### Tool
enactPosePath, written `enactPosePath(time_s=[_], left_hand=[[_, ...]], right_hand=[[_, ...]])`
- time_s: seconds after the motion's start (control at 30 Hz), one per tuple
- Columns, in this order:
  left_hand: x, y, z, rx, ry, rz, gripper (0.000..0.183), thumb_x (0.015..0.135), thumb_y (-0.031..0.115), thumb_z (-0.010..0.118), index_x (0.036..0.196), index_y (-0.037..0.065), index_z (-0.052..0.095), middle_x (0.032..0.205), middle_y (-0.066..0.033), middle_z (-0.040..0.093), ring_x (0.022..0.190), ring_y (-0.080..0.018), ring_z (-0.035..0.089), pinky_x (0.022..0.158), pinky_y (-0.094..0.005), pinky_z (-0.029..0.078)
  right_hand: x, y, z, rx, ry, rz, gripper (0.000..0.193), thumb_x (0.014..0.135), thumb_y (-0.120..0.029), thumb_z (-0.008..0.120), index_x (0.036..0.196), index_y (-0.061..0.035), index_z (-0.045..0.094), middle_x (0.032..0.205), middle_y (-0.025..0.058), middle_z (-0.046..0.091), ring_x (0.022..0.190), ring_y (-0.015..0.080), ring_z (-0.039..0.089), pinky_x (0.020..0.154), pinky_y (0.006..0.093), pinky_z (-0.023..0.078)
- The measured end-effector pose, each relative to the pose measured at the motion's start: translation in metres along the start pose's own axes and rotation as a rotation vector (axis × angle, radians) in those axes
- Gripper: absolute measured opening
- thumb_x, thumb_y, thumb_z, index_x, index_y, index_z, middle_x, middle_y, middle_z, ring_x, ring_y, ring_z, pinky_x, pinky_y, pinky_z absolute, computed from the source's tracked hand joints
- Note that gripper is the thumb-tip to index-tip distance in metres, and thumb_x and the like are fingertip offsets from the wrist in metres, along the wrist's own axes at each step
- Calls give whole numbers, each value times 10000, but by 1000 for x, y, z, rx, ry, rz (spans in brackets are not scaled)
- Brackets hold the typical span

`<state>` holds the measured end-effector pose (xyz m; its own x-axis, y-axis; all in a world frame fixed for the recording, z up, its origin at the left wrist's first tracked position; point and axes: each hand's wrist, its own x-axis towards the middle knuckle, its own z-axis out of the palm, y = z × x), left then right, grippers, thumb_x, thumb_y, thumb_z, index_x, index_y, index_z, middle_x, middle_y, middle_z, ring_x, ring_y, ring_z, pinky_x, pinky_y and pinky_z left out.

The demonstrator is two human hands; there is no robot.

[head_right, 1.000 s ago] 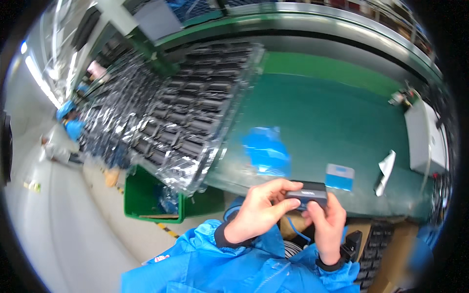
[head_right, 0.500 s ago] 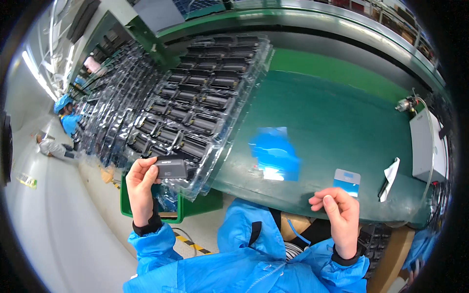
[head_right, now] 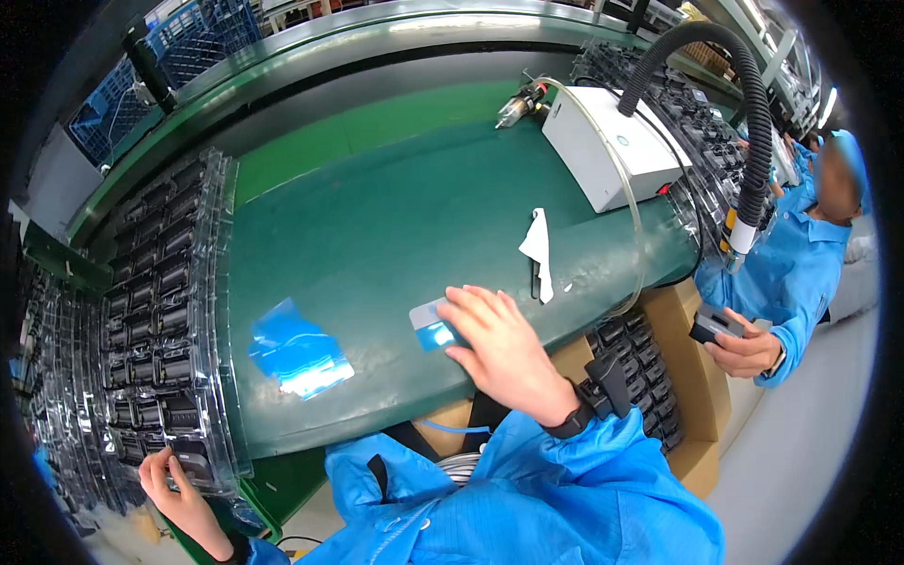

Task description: Assembling and inspecting electronic devices on a production line, including applying protective films and labels.

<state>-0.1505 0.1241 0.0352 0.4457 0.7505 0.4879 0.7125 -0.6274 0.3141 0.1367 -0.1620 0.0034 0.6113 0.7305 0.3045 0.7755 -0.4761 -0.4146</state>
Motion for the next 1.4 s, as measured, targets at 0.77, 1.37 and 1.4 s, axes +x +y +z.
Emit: enactPosePath(time_s=[0.77, 1.37, 1.4], left_hand=[[-50, 200, 74, -1415, -838, -144, 31, 789, 21, 612, 769, 6, 593, 908, -79, 567, 850, -145, 499, 759, -273, 395], [-29, 178, 69, -1356, -1025, -157, 53, 817, 34, 615, 798, -15, 613, 867, -64, 586, 796, -101, 537, 694, -240, 428], [-28, 175, 70, -1312, -1038, -122, 62, 821, 42, 614, 804, -18, 611, 854, -60, 585, 791, -100, 535, 692, -242, 429]], right_hand=[[-31, -20, -7, 1467, -138, 415, 425, 773, -4, 661, 1146, -29, 459, 910, 40, 585, 846, 95, 559, 728, 223, 454], [-12, -35, -12, 443, 95, -190, 341, 606, -26, 743, 930, -2, 638, 795, 106, 618, 688, 233, 593, 584, 304, 480], [-9, -38, -10, 456, 101, -207, 347, 597, -7, 740, 929, 2, 638, 779, 103, 617, 669, 235, 590, 581, 301, 478]])
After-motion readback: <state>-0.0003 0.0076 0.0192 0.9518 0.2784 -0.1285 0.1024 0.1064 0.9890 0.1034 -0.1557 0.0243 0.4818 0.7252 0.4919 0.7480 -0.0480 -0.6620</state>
